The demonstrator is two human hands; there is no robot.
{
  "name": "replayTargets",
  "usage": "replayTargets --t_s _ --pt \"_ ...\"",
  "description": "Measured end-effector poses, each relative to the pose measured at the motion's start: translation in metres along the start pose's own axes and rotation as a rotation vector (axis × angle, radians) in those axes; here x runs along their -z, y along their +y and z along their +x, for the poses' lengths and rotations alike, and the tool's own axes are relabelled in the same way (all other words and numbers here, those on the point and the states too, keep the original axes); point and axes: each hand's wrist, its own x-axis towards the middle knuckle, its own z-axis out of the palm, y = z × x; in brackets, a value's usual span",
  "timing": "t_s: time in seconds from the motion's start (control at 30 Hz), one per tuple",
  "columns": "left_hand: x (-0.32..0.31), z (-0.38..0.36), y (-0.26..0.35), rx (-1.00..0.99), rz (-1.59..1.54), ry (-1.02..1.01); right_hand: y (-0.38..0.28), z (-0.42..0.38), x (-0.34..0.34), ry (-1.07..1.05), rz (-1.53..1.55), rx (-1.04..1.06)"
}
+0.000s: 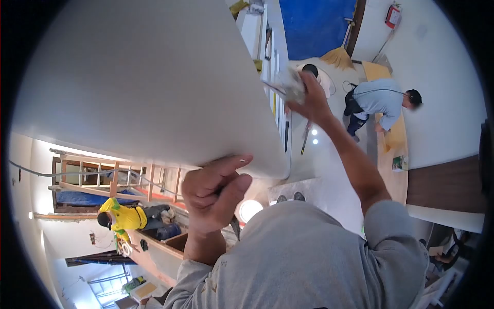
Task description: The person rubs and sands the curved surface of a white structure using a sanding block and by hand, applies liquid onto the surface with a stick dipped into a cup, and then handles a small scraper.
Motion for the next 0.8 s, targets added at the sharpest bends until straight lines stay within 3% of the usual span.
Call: replayTargets --t_s 0.2,0.33,0.43,0.53,0.8 --pt "-0.038 -0.008 -0.009 0.106 0.197 -0.223 -0.029 -0.106 0.039 0.147 0.38 -0.184" --pt "-0.068 -0.02 -0.035 0.278 0.222 -0.237 -0.073 -0.15 0.064 0.166 0.249 -0.184" --pt "-0.081 -0.018 -0.044 0.312 0.106 -0.215 -0.097 -0.164 0.08 0.145 0.078 -0.062" --pt "-0.083 -0.017 -0.038 0.247 0.122 -0.285 -0.103 -0.171 0.083 0.192 -0.006 0.005" --pt "-0.098 -0.002 -0.036 -0.044 0.191 -0.17 -0.109 -0.17 0.079 0.138 0.038 0.059"
